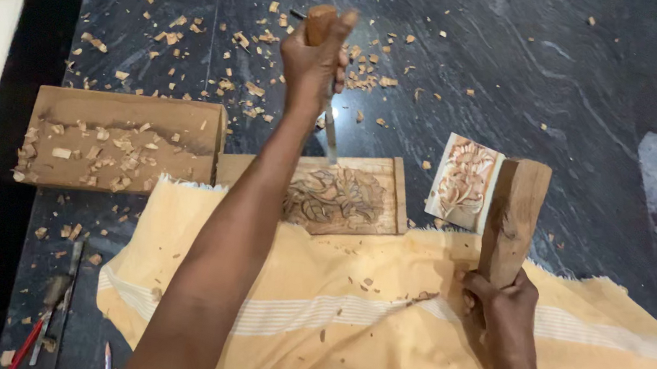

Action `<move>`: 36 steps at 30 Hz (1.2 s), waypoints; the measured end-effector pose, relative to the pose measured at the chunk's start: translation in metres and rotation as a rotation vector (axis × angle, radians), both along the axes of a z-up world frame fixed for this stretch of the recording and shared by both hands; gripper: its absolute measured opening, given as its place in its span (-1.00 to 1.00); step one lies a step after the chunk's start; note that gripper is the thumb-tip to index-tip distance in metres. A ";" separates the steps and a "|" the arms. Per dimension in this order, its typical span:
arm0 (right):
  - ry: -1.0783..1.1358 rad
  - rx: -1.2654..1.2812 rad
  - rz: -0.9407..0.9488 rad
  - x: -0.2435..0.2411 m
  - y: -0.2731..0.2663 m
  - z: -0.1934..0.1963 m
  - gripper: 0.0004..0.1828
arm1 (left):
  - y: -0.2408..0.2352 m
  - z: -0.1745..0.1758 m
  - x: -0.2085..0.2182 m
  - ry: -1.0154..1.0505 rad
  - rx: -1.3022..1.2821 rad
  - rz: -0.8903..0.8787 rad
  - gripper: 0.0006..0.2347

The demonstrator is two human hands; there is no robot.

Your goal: The person is carving a floral design into a rectangular wooden board using a chisel and a wooden mallet. They repeatedly strike the chisel to remove wood shavings and refine the pattern.

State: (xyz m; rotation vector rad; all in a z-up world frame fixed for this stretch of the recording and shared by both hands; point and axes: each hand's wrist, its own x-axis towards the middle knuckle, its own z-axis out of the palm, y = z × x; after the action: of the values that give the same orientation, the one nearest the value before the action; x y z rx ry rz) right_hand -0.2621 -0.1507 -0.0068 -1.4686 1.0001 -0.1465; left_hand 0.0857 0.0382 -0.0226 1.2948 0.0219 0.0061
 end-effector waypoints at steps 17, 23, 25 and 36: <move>0.007 0.016 0.013 0.006 -0.005 -0.020 -0.74 | -0.041 -0.017 0.007 0.019 0.032 -0.285 -0.59; 0.077 -0.028 0.041 0.005 -0.004 -0.013 -0.76 | -0.047 -0.028 0.009 0.067 0.081 -0.335 -0.60; 0.132 -0.130 0.035 0.011 -0.007 -0.007 -0.75 | -0.055 -0.036 0.016 0.116 0.145 -0.344 -0.64; -0.649 -0.378 0.221 0.242 -0.125 0.063 -0.84 | -0.082 -0.068 0.014 -0.243 0.408 -0.120 -0.70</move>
State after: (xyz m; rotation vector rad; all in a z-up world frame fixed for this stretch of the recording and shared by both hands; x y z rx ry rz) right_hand -0.0196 -0.2759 0.0567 -1.6987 0.2863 -0.6341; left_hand 0.0997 -0.0436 -0.0904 1.6938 -0.2776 0.0675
